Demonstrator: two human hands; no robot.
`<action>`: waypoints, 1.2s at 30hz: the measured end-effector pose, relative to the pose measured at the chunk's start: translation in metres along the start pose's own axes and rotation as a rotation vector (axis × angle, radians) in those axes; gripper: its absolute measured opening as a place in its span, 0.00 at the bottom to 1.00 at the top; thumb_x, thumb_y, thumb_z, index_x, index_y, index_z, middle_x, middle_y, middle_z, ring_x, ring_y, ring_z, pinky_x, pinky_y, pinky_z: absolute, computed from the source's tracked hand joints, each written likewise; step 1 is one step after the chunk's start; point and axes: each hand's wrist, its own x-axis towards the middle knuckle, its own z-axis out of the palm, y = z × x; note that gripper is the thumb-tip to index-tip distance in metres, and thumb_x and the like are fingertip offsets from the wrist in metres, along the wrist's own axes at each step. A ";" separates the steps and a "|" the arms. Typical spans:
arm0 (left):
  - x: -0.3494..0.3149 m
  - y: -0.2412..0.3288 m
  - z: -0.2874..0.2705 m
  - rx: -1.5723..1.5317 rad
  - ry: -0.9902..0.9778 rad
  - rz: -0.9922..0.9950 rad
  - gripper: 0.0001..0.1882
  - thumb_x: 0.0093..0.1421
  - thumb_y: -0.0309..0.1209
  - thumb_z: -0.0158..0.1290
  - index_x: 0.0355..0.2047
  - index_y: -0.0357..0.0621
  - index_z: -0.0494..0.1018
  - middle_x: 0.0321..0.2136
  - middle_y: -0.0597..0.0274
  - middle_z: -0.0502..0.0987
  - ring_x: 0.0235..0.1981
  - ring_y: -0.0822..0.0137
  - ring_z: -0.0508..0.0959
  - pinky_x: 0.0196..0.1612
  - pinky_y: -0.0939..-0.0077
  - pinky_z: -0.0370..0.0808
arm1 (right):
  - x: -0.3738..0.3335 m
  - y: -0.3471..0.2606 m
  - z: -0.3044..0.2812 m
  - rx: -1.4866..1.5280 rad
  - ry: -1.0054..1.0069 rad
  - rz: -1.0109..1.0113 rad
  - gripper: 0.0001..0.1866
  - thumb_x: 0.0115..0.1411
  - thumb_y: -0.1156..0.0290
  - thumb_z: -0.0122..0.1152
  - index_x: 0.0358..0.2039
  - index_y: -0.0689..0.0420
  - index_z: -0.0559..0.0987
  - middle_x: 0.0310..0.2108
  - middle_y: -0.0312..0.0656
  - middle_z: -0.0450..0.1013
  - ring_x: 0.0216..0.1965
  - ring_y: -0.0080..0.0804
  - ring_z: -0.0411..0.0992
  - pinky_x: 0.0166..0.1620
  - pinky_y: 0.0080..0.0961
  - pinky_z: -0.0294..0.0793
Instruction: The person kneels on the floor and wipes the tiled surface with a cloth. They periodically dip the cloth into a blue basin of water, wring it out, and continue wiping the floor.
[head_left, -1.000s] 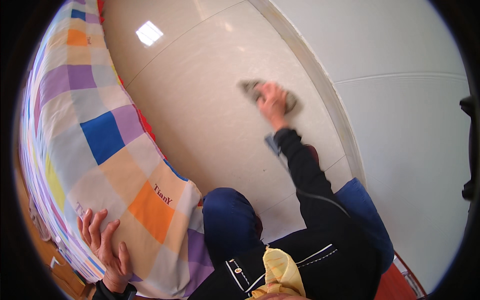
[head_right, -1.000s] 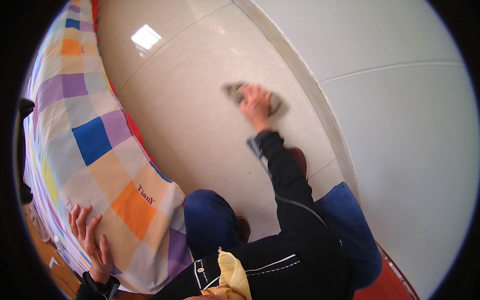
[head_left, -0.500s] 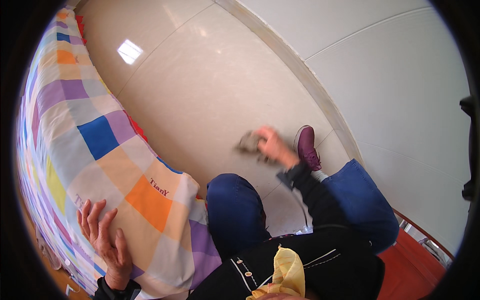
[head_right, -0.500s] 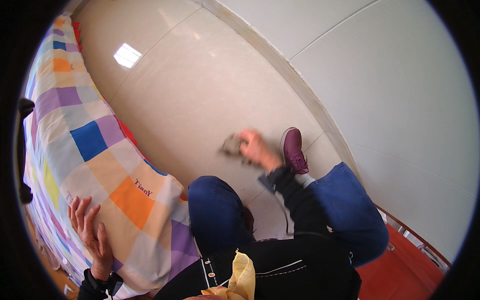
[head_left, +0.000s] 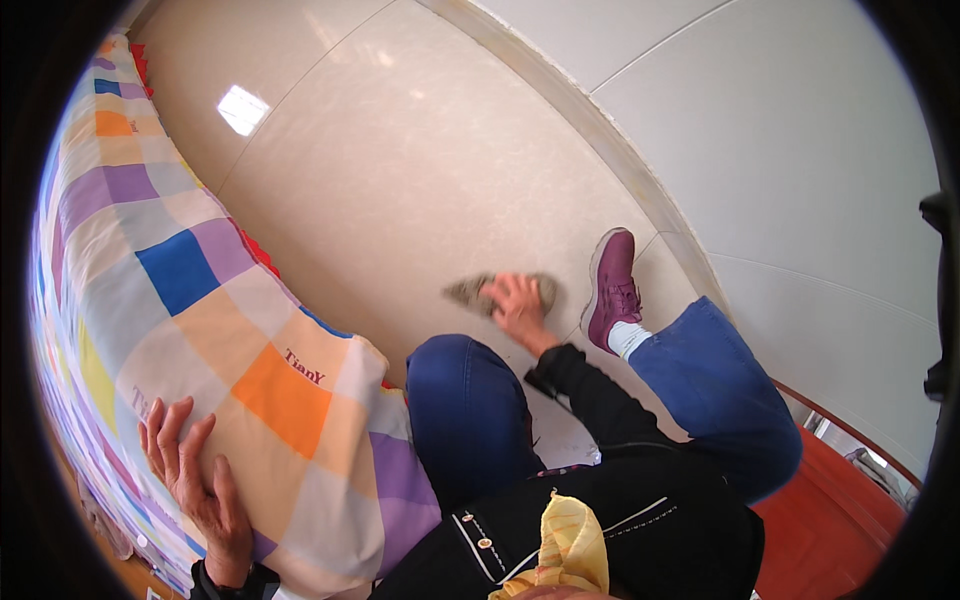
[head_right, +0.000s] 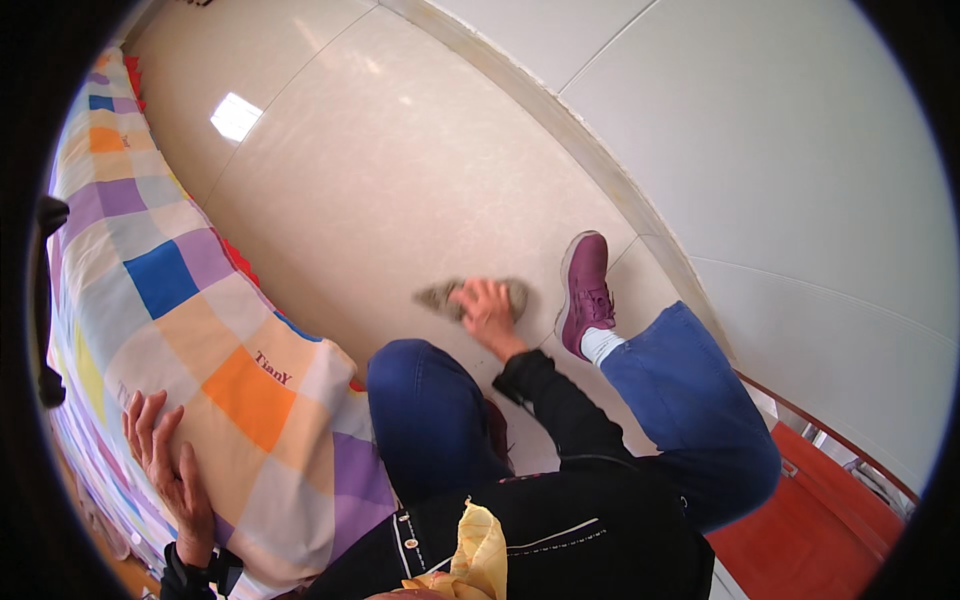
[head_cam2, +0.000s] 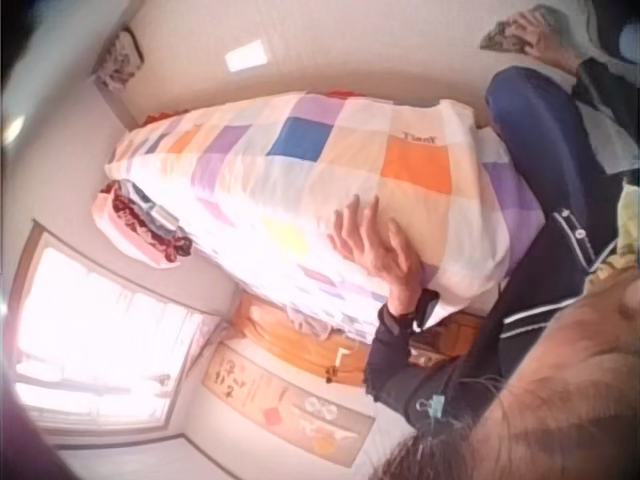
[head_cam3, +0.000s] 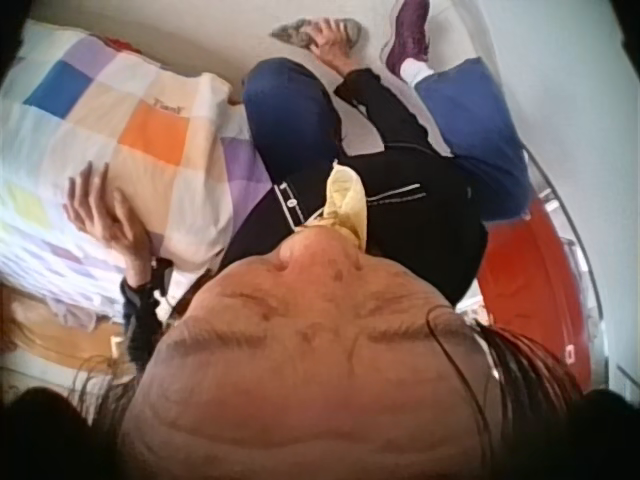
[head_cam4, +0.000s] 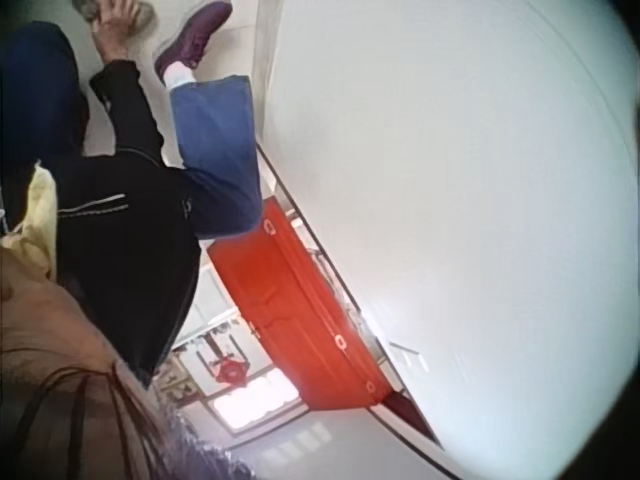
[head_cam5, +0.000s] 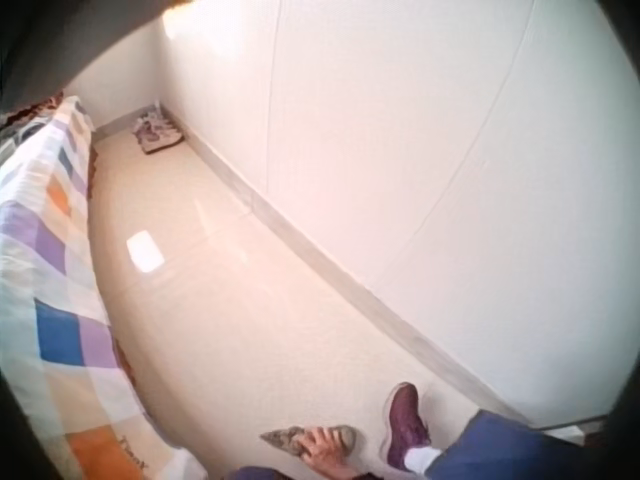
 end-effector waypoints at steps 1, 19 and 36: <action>-0.001 0.000 -0.001 -0.023 -0.014 -0.002 0.17 0.53 0.29 0.44 0.42 0.41 0.75 0.54 0.51 0.70 0.66 0.47 0.58 0.70 0.45 0.41 | -0.020 -0.013 0.000 0.081 -0.161 0.015 0.19 0.47 0.69 0.64 0.42 0.41 0.79 0.44 0.39 0.69 0.49 0.41 0.66 0.52 0.46 0.62; -0.006 -0.004 0.004 0.045 0.016 -0.023 0.17 0.62 0.31 0.41 0.48 0.40 0.73 0.57 0.54 0.70 0.67 0.51 0.59 0.70 0.51 0.46 | 0.095 0.180 -0.133 -0.041 0.139 0.530 0.25 0.54 0.66 0.61 0.53 0.58 0.73 0.54 0.53 0.68 0.53 0.52 0.67 0.53 0.42 0.68; -0.055 0.055 0.013 -0.008 0.134 -0.310 0.28 0.66 0.38 0.44 0.64 0.41 0.60 0.68 0.51 0.54 0.69 0.53 0.52 0.70 0.57 0.45 | 0.122 0.199 -0.106 -0.418 0.351 -0.002 0.24 0.55 0.74 0.57 0.55 0.56 0.72 0.56 0.40 0.66 0.51 0.45 0.66 0.52 0.45 0.67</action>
